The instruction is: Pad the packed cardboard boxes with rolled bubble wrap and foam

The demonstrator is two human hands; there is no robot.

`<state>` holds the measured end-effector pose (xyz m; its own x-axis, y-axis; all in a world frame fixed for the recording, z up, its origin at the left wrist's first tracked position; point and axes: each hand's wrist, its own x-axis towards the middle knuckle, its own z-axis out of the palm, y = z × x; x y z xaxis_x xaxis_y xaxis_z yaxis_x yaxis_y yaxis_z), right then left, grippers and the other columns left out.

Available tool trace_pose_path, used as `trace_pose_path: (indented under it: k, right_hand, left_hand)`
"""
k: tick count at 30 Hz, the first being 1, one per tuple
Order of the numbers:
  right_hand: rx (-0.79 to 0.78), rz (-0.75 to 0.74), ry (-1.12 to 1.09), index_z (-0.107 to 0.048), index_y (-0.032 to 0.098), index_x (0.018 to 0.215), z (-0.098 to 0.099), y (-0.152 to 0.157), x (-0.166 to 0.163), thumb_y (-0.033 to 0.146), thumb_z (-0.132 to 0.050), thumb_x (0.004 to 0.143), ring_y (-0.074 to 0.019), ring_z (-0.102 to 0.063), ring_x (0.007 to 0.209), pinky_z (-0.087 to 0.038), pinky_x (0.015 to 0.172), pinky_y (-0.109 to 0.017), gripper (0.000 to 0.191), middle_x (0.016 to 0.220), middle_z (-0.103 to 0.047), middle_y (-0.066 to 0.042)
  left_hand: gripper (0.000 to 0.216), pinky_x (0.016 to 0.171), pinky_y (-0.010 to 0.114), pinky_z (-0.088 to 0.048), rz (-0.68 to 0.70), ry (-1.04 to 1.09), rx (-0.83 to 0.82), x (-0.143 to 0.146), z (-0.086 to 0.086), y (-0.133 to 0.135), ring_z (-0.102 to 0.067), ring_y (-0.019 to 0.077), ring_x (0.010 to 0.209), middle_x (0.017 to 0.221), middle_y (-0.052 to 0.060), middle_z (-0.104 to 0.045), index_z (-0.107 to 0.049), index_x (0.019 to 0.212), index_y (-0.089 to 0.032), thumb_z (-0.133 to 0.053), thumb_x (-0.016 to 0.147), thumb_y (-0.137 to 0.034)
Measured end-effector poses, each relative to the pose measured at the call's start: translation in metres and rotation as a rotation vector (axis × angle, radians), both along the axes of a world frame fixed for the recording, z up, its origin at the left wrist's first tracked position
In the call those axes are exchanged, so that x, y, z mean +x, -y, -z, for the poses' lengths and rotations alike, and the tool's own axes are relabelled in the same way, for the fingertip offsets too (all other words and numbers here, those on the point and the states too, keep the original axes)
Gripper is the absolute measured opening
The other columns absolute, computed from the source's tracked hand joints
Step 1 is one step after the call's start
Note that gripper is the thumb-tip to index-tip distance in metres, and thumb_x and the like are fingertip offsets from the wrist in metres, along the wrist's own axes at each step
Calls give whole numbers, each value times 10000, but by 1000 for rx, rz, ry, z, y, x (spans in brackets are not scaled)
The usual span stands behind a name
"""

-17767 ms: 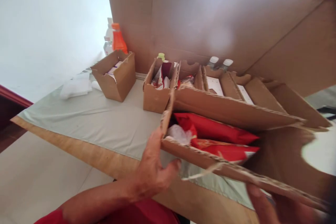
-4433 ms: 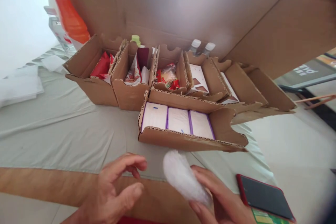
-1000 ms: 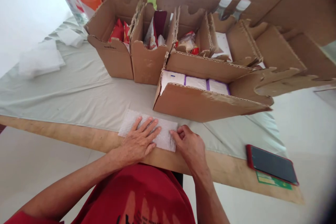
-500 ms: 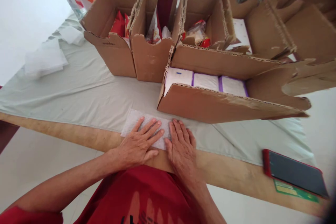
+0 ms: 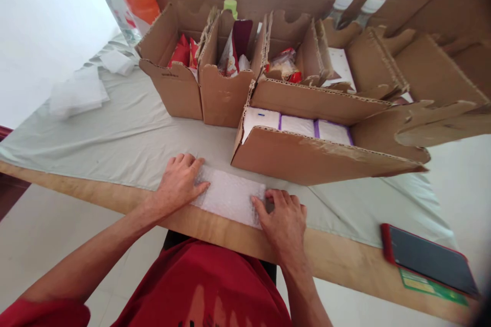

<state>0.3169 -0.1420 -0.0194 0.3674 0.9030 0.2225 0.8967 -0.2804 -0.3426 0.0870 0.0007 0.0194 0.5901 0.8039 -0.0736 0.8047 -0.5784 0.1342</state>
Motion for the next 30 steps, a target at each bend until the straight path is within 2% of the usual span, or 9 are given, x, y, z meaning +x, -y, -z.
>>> trace_pose_path:
  k: [8, 11, 14, 17, 19, 22, 25, 28, 30]
  right_hand:
    - [112, -9, -190, -604, 219, 882, 2, 7, -9, 514, -490, 997, -192, -605, 645, -444, 651, -321, 337, 720, -677, -27]
    - [189, -25, -234, -626, 214, 1003, 3, 18, -8, 490, -531, 995, -200, -672, 732, -528, 673, -324, 292, 832, -723, -52]
    - [275, -93, -273, -573, 199, 1305, 2, 29, -5, 405, -582, 996, -203, -719, 835, -595, 773, -348, 372, 988, -752, -76]
    - [288, -167, -276, -389, 206, 1538, 0, 37, -2, 310, -599, 1000, -196, -736, 823, -618, 796, -356, 587, 1028, -761, -74]
    - [290, -215, -262, -399, 236, 1545, -3, 40, -1, 242, -594, 999, -193, -739, 831, -622, 785, -347, 580, 1076, -761, -77]
    - [296, -330, -270, -575, 271, 1401, -14, 41, 0, 124, -560, 984, -190, -738, 902, -614, 788, -319, 442, 1087, -757, -57]
    - [332, -404, -324, -609, 288, 1371, -41, 43, 5, 45, -544, 959, -187, -733, 962, -609, 805, -303, 483, 1074, -747, -48]
    - [404, -370, -248, -529, 338, 1469, -84, 45, 19, 61, -575, 952, -213, -735, 985, -614, 831, -339, 589, 1153, -741, -56]
    - [435, -286, -168, -572, 357, 1430, -117, 40, 35, 144, -610, 961, -220, -743, 909, -618, 779, -344, 517, 1131, -754, -47]
  left_hand:
    - [143, 878, 457, -502, 16, 20, -87, 5, -3, -7, -638, 324, 980, 974, 127, -701, -694, 880, -174, -687, 856, -315]
    - [83, 857, 389, -516, -9, 85, -114, 3, -3, 2, -653, 269, 959, 1000, 99, -685, -662, 831, -190, -637, 879, -254]
    - [111, 711, 315, -507, -74, 143, -156, -2, -5, 16, -643, 199, 740, 797, 23, -651, -665, 960, -190, -591, 909, -257]
    - [513, 620, 274, -477, -149, 288, -253, -10, -2, 31, -580, 151, 583, 685, -56, -598, -532, 1394, -185, -606, 894, -272]
    - [673, 604, 261, -484, -152, 381, -302, -14, 2, 39, -578, 136, 561, 696, -68, -621, -372, 1549, -210, -572, 908, -267]
    - [514, 713, 273, -566, -73, 495, -266, -19, 3, 49, -709, 150, 753, 924, 6, -759, -492, 1471, -243, -477, 957, -230]
    - [321, 852, 286, -606, 42, 658, -154, -21, -16, 54, -755, 171, 966, 1105, 26, -789, -662, 1227, -267, -488, 973, -180]
    - [303, 825, 280, -629, 92, 781, -27, -20, -57, 52, -765, 167, 922, 1058, -26, -802, -692, 1179, -333, -566, 966, -158]
    - [353, 781, 258, -628, 151, 840, 59, -12, -90, 43, -763, 157, 886, 1029, -48, -802, -697, 1221, -361, -601, 955, -150]
